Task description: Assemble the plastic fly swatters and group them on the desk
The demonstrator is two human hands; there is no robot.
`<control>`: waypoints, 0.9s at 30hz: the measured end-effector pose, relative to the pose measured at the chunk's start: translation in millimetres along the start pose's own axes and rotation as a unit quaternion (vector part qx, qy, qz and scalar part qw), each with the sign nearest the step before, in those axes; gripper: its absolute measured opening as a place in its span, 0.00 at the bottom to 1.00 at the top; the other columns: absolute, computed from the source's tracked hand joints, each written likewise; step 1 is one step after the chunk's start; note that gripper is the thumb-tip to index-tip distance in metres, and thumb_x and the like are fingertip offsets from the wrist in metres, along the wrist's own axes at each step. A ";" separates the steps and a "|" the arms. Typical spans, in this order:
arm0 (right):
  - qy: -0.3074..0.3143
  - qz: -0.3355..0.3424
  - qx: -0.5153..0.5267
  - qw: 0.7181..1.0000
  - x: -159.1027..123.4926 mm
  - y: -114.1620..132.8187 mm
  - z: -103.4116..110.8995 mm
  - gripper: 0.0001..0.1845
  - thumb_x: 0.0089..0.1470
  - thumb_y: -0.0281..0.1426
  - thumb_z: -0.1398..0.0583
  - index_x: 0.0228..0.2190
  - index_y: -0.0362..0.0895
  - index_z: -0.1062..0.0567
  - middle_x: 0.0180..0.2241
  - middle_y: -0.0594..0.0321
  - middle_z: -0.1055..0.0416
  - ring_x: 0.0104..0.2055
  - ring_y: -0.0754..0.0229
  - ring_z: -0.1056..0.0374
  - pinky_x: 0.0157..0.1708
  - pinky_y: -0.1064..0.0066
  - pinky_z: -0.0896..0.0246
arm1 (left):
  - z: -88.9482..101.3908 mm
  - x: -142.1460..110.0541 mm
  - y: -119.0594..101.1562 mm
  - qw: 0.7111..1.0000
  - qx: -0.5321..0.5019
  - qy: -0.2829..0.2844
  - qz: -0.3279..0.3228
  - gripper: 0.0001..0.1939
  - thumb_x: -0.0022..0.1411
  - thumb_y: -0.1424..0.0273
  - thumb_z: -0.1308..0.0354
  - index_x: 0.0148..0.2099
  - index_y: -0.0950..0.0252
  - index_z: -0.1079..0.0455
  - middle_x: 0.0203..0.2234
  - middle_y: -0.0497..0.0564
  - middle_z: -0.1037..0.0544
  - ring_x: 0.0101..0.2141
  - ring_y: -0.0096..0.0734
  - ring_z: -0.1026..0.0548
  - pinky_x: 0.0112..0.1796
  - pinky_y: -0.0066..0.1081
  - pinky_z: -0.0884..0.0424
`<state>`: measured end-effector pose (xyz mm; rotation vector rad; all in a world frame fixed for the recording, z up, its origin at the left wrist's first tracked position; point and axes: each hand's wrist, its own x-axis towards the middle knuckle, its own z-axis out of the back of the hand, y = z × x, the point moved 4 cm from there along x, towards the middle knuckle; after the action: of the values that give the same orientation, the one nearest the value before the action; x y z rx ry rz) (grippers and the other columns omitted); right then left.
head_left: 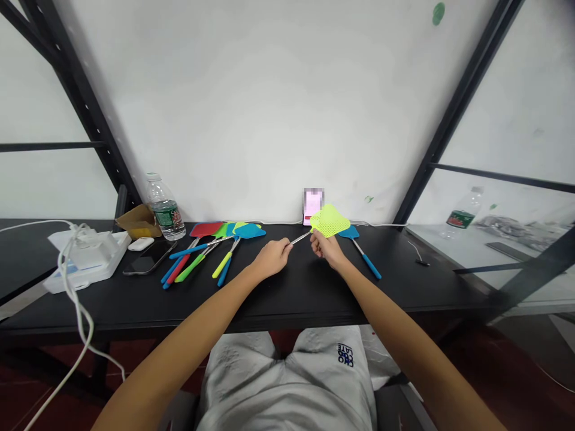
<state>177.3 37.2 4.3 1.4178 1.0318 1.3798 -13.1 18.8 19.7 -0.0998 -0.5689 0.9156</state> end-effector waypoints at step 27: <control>-0.001 -0.022 0.093 0.995 5.7 -6.1 -0.3 0.24 0.49 0.43 0.34 0.20 0.45 0.41 0.14 0.75 0.50 0.14 0.73 0.56 0.12 0.78 0.64 | -3.1 2.1 -3.8 0.999 0.006 0.032 0.003 0.16 0.68 0.61 0.53 0.37 0.61 0.27 0.27 0.50 0.23 0.28 0.32 0.28 0.28 0.28 0.42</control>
<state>177.3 44.3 -0.1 1.5200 1.2084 1.2776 -7.8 18.5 19.2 -0.1193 -0.5048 0.9182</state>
